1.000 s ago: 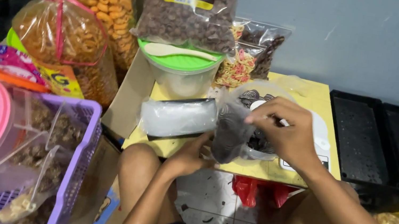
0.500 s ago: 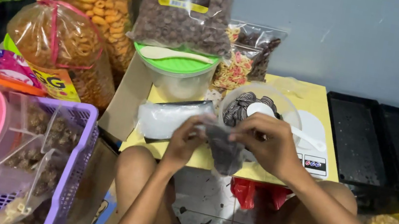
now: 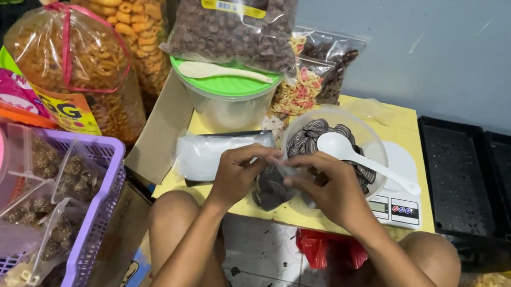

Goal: A person uses a spoon to transfer chocolate sandwich cookies from a large container into small plastic bags, weighing them on a digital scale for portion control.

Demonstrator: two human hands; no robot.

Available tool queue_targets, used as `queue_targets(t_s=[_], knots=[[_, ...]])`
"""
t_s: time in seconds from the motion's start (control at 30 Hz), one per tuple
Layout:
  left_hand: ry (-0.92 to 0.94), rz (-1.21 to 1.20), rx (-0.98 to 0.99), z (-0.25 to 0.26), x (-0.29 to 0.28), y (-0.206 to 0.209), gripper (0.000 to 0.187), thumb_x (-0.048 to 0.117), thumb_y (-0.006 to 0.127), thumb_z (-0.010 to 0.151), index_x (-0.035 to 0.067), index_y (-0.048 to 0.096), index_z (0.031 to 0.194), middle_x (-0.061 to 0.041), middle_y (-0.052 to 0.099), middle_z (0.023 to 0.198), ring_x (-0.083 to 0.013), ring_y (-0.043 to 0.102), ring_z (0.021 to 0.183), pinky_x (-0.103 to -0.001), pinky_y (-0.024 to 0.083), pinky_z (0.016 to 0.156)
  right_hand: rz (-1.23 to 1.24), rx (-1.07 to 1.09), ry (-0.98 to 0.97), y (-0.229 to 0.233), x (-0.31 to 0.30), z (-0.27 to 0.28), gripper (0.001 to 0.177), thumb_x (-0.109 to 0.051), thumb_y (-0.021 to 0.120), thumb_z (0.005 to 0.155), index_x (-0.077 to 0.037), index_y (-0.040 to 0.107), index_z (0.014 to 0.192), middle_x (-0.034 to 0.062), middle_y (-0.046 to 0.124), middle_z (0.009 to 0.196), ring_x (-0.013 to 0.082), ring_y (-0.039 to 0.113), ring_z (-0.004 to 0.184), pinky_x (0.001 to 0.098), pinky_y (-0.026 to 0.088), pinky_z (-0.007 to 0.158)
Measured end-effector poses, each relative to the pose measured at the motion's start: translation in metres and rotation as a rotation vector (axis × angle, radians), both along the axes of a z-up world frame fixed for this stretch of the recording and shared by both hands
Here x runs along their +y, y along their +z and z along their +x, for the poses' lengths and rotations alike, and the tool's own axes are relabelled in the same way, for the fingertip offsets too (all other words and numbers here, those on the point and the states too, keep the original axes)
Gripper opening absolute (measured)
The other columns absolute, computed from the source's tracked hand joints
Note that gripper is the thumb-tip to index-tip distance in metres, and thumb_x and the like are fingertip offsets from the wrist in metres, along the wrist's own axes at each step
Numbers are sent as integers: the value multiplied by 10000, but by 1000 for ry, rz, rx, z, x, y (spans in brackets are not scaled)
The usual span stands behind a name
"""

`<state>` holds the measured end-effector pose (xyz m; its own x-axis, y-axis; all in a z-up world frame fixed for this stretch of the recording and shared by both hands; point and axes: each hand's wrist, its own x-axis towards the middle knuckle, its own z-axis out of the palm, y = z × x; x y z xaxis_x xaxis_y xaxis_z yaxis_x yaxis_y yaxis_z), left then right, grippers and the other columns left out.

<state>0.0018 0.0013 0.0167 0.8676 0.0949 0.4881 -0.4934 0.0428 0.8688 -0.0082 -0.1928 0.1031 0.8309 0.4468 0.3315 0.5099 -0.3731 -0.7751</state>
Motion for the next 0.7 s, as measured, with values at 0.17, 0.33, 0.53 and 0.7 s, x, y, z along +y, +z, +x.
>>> queue_targets(t_s=[0.17, 0.33, 0.53, 0.7], knots=[[3, 36, 31, 1, 8, -13, 164, 157, 705, 963, 94, 790, 1089, -54, 774, 880, -79, 646, 853, -324, 571, 825, 4, -386, 22, -15, -8, 20, 105, -36, 839, 805, -126, 802, 844, 48, 734, 781, 237, 689, 651, 334, 549, 594], [-156, 9, 60, -3, 19, -3, 791, 688, 549, 915, 57, 590, 1390, -133, 746, 1200, -224, 637, 1190, -446, 458, 1076, -6, -490, 5, -34, 4, 17, 48, -70, 814, 850, -112, 801, 868, 43, 720, 759, 225, 688, 642, 328, 557, 563], [-413, 401, 267, -18, 51, 14, 1315, 743, 715, 731, 224, -68, 1651, -182, -82, 1705, -440, -66, 1522, -689, 45, 1174, 72, -507, 126, -60, 0, 27, 116, -2, 816, 806, -112, 790, 829, 58, 695, 742, 241, 673, 615, 324, 549, 552], [-312, 4, 470, -20, 50, 12, 1261, 148, 852, 771, 153, -56, 1645, -277, -156, 1670, -561, -79, 1476, -555, 297, 1163, 132, -459, 84, -49, -7, 20, 115, -23, 838, 793, -126, 797, 825, 26, 712, 763, 226, 701, 646, 322, 564, 580]])
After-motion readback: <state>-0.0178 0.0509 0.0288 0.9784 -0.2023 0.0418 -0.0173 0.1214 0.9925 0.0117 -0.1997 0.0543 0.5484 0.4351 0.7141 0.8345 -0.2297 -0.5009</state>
